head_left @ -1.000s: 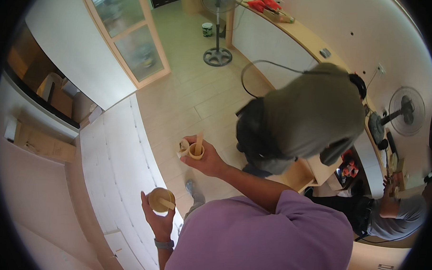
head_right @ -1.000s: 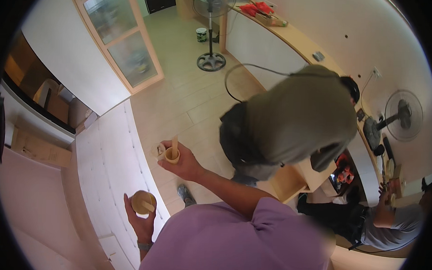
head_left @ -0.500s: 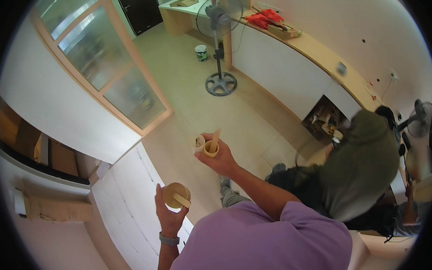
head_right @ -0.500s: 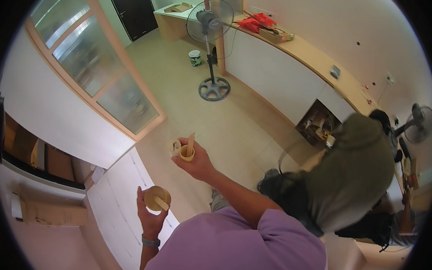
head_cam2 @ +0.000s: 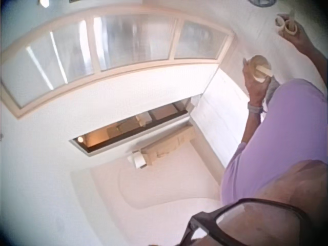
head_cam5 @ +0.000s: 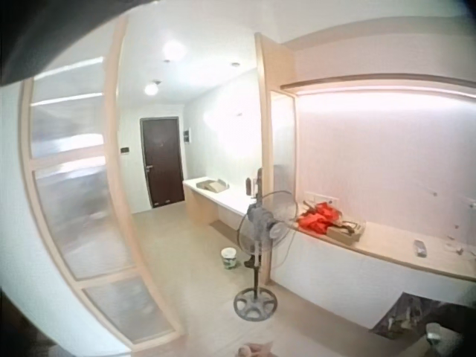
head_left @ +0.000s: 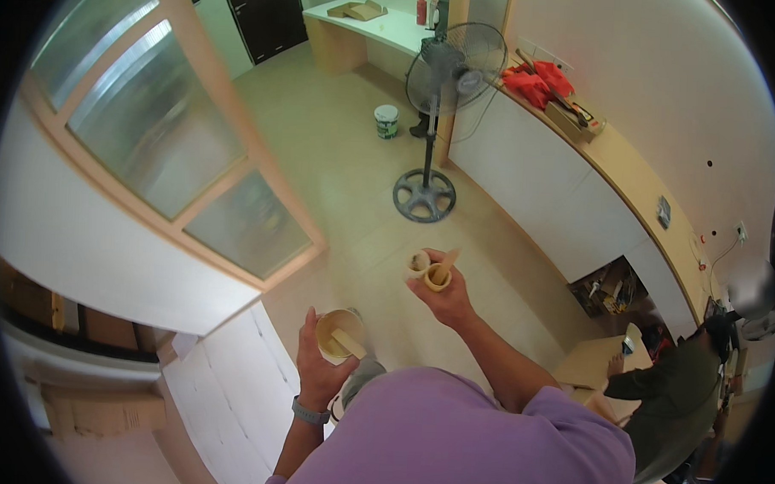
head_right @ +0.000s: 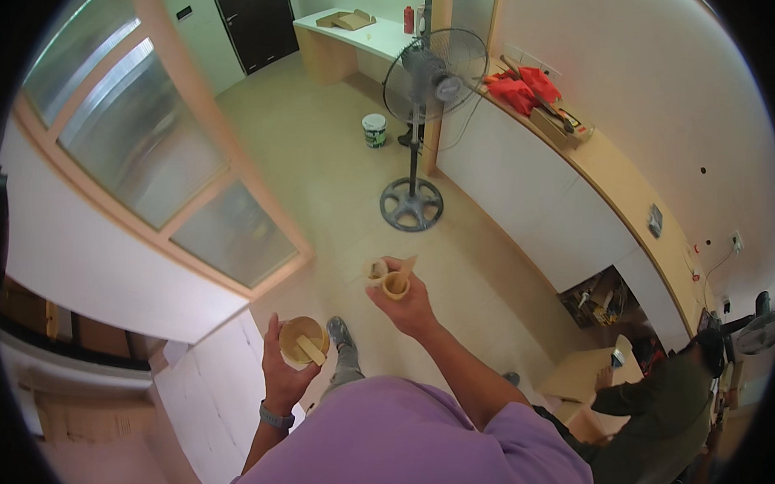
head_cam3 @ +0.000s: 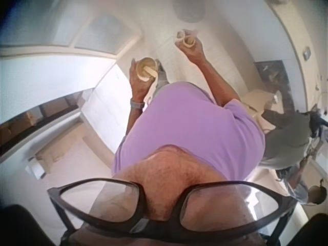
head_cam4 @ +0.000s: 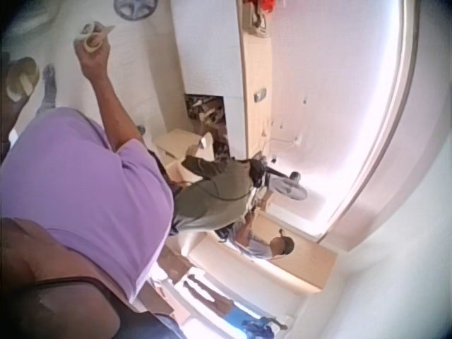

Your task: The person organizes items on a counter, retrieves a newspaper, and pours paint from a large can into a smaller container. They then stir the paint in the smaller container using a stick.

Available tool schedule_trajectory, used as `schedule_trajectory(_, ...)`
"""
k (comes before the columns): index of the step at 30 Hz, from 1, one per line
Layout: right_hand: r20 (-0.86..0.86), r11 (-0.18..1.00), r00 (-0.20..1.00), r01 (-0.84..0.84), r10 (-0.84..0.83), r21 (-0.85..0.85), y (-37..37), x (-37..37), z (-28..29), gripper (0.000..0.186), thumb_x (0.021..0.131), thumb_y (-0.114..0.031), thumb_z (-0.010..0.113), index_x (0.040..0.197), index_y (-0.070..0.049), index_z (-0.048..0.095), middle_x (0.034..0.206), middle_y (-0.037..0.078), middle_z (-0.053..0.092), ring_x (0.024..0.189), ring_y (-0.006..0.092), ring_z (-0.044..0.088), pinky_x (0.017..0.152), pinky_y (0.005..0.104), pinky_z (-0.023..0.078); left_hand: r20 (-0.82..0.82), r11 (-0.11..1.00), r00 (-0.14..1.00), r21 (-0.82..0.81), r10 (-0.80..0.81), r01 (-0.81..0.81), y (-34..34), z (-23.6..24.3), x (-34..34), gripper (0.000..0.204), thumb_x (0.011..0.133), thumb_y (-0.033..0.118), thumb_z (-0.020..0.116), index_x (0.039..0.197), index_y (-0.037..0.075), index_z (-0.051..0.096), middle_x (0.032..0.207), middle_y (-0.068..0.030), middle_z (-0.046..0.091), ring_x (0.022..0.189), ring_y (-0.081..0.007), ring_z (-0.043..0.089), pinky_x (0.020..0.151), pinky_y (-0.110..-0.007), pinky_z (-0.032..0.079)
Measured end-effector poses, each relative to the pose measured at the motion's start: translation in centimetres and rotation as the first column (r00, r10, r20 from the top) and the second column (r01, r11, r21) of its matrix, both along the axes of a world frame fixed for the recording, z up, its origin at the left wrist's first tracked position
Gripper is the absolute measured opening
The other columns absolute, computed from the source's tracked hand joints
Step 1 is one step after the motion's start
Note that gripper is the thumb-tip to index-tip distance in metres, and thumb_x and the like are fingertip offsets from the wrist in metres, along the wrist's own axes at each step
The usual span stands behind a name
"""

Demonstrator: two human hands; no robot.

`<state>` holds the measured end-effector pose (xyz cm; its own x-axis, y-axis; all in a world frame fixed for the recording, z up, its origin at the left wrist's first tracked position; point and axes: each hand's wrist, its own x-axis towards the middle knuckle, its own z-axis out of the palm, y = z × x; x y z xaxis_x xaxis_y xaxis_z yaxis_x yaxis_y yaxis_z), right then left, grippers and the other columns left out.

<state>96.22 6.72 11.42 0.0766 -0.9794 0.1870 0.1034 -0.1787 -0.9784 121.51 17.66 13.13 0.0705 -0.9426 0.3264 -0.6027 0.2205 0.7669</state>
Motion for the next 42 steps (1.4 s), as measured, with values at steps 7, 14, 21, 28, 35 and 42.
schedule_trajectory(7,0.027,0.973,0.978,0.205,-0.209,0.104,-11.9,3.7,-1.3,0.049,0.088,-0.007,0.075,0.131,0.0,0.052,0.112,0.003,0.063,0.1,0.0091,0.059,0.088,0.0267,0.049,0.035,0.976,0.976,-0.015,-0.215,0.215,-19.2,-0.7,6.4,0.104,0.065,0.019,0.089,0.151,0.0,0.034,0.126,-0.0196,0.058,0.113,-0.0363,0.062,0.095,-0.044,0.052)
schedule_trajectory(14,0.044,0.966,0.971,0.227,-0.233,0.122,-24.5,9.1,0.1,0.049,0.088,-0.008,0.075,0.131,0.0,0.053,0.113,0.003,0.063,0.101,0.0083,0.059,0.087,0.0254,0.049,0.063,0.949,0.949,-0.048,-0.307,0.311,-35.3,1.9,10.6,0.105,0.067,0.02,0.09,0.153,0.002,0.032,0.125,-0.0203,0.058,0.112,-0.0358,0.061,0.093,-0.043,0.053)
schedule_trajectory(21,0.0,0.989,0.989,0.149,-0.149,0.003,-47.6,15.1,1.0,0.049,0.088,-0.011,0.077,0.13,0.001,0.056,0.103,0.001,0.067,0.092,0.007,0.061,0.083,0.0249,0.051,0.071,0.989,0.987,-0.017,-0.144,0.146,-49.6,1.3,12.7,0.104,0.068,0.017,0.089,0.153,0.0,0.031,0.128,-0.0207,0.057,0.114,-0.0365,0.06,0.096,-0.043,0.051)
schedule_trajectory(28,0.256,0.995,0.966,-0.017,0.043,-0.101,-72.0,24.6,3.0,0.046,0.087,-0.013,0.076,0.128,-0.002,0.059,0.101,0.002,0.067,0.091,0.0094,0.062,0.084,0.0267,0.052,-0.097,0.991,0.993,0.122,0.069,-0.057,-61.9,-0.9,12.2,0.103,0.07,0.014,0.085,0.153,-0.004,0.028,0.134,-0.021,0.053,0.122,-0.0332,0.056,0.105,-0.04,0.044)
schedule_trajectory(35,0.293,0.986,0.948,-0.085,0.125,-0.146,-90.8,29.7,4.0,0.049,0.085,-0.018,0.078,0.128,-0.003,0.059,0.104,0.005,0.067,0.096,0.0126,0.063,0.087,0.0305,0.051,-0.19,0.944,0.939,0.22,0.287,-0.244,-75.9,0.1,13.2,0.104,0.072,0.018,0.086,0.154,-0.003,0.026,0.135,-0.0186,0.052,0.123,-0.0305,0.054,0.109,-0.039,0.04)
schedule_trajectory(42,0.107,0.997,0.993,-0.052,0.058,-0.062,-106.6,27.3,0.6,0.049,0.087,-0.017,0.079,0.129,-0.003,0.059,0.1,0.001,0.066,0.093,0.0088,0.06,0.084,0.0273,0.051,-0.148,0.958,0.953,0.15,0.264,-0.243,-95.3,-4.4,19.7,0.101,0.074,0.018,0.086,0.154,-0.002,0.028,0.139,-0.0174,0.05,0.127,-0.0295,0.053,0.109,-0.04,0.041)
